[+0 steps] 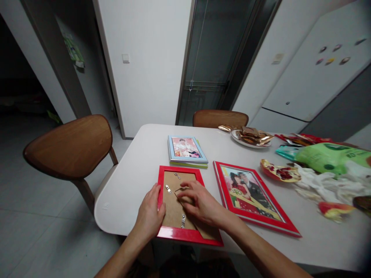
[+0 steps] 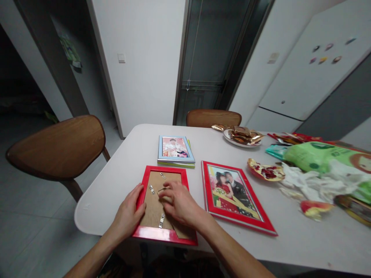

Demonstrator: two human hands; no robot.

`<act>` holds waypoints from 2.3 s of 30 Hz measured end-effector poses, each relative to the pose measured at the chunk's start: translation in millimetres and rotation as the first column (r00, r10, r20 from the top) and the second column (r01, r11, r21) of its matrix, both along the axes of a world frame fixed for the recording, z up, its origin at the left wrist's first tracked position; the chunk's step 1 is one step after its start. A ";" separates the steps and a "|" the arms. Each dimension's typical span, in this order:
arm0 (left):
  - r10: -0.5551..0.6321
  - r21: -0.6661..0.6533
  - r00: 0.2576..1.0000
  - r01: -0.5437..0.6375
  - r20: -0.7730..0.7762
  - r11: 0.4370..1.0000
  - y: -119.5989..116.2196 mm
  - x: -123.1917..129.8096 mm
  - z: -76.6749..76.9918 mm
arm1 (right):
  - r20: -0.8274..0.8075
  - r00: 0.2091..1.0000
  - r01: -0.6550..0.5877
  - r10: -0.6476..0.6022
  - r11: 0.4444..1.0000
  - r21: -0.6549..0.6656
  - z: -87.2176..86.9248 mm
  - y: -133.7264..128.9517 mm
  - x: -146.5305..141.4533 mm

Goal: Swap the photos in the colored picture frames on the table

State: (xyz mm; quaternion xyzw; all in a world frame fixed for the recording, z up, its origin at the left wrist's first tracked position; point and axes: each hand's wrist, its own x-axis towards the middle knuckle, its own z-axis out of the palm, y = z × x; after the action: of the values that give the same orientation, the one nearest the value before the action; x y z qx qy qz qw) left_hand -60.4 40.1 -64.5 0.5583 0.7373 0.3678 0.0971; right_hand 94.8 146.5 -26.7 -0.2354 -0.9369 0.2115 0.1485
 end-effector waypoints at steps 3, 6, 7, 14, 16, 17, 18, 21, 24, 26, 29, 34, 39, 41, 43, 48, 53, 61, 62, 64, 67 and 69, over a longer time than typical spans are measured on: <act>0.004 0.003 1.000 -0.004 -0.021 1.000 1.7 -0.4 -3.1 | 0.041 0.992 -0.118 0.122 0.990 -0.084 2.9 -16.9 12.8; -0.002 0.008 0.999 0.002 -0.052 1.000 2.8 -1.0 -6.4 | 0.011 0.993 -0.118 0.119 0.990 -0.074 -1.4 -25.5 11.8; -0.004 0.004 0.998 0.004 -0.061 1.000 2.7 -1.1 -6.9 | -0.002 0.994 -0.106 0.106 0.992 -0.065 -3.5 -26.6 10.1; 0.002 -0.061 0.997 -0.007 -0.078 0.998 1.0 -0.2 -1.8 | -0.050 0.976 0.211 -0.210 0.977 0.024 -12.4 -21.5 7.7; 0.006 -0.067 0.997 -0.011 -0.075 0.998 1.6 0.2 -0.6 | -0.006 0.956 0.293 -0.293 0.954 0.067 -12.2 -20.8 7.9; 0.006 -0.067 0.997 -0.010 -0.074 0.998 1.9 0.2 -0.3 | 0.017 0.954 0.297 -0.300 0.952 0.078 -11.9 -21.1 7.4; 0.005 -0.066 0.997 -0.010 -0.073 0.998 2.1 0.2 -0.2 | 0.034 0.957 0.286 -0.290 0.955 0.080 -11.7 -21.8 6.4; -0.001 -0.056 0.998 -0.003 -0.069 0.998 2.0 -0.1 -0.8 | 0.033 0.965 0.257 -0.259 0.965 0.052 -11.6 -23.7 2.8; -0.007 -0.046 0.998 0.004 -0.056 0.999 0.5 -0.9 -2.1 | 0.000 0.962 0.275 -0.275 0.962 -0.008 -11.3 -22.0 1.3; -0.005 -0.041 0.999 0.004 -0.032 0.999 -0.4 -1.3 -2.2 | -0.015 0.957 0.288 -0.289 0.957 -0.043 -9.1 -19.1 1.9; 0.014 -0.029 0.998 -0.012 0.059 1.000 0.9 -0.1 2.3 | -0.032 0.954 0.296 -0.298 0.954 -0.054 -0.6 -16.4 2.6; -0.017 0.076 0.880 -0.022 0.475 0.997 9.8 3.8 27.0 | -0.136 0.954 0.265 -0.267 0.964 -0.033 21.9 -25.7 -2.7; 0.001 0.046 0.518 -0.077 0.855 0.996 2.0 -24.6 46.1 | -0.210 0.936 0.273 -0.281 0.960 -0.067 23.6 -18.8 8.3; 0.049 0.005 0.474 -0.113 0.879 0.994 -8.5 -46.5 45.7 | -0.137 0.913 0.383 -0.384 0.923 -0.035 13.6 -7.3 19.2; 0.110 -0.052 0.453 -0.139 0.885 0.989 -19.2 -67.7 42.1 | -0.021 0.882 0.471 -0.471 0.882 0.018 1.2 3.1 28.5; 0.232 -0.163 0.508 -0.176 0.829 0.971 -31.7 -97.7 30.6 | 0.154 0.839 0.521 -0.523 0.852 0.053 -16.3 11.0 30.9; 0.267 -0.166 0.761 -0.209 0.591 0.964 -33.3 -111.8 25.5 | 0.076 0.817 0.576 -0.572 0.817 -0.036 -13.9 17.5 27.9; 0.310 0.005 0.936 -0.313 -0.168 0.950 -20.1 -78.2 37.3 | -0.155 0.733 0.158 -0.662 0.387 -0.908 9.5 8.4 33.5; 0.252 0.022 0.961 -0.251 -0.113 0.968 -16.5 -60.1 39.3 | -0.163 0.724 0.105 -0.670 0.340 -0.935 13.5 5.8 32.6; 0.078 0.045 0.997 -0.078 -0.001 0.996 -10.1 -17.5 42.5 | -0.179 0.714 0.036 -0.677 0.290 -0.956 21.0 1.9 30.2; -0.251 0.085 0.968 0.248 0.014 0.965 -2.6 42.6 45.8 | -0.233 0.710 -0.071 -0.665 0.261 -0.963 29.9 -0.5 26.9; -0.344 0.138 0.938 0.346 -0.042 0.928 1.8 67.2 48.2 | -0.266 0.698 -0.122 -0.665 0.255 -0.959 33.8 -0.9 25.7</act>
State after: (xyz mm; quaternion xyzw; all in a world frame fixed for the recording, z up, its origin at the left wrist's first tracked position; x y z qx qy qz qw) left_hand 6.8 41.9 -16.3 0.6878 0.6003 0.3921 0.1135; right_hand 120.5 145.6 7.1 -0.3604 -0.4532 0.7465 0.3277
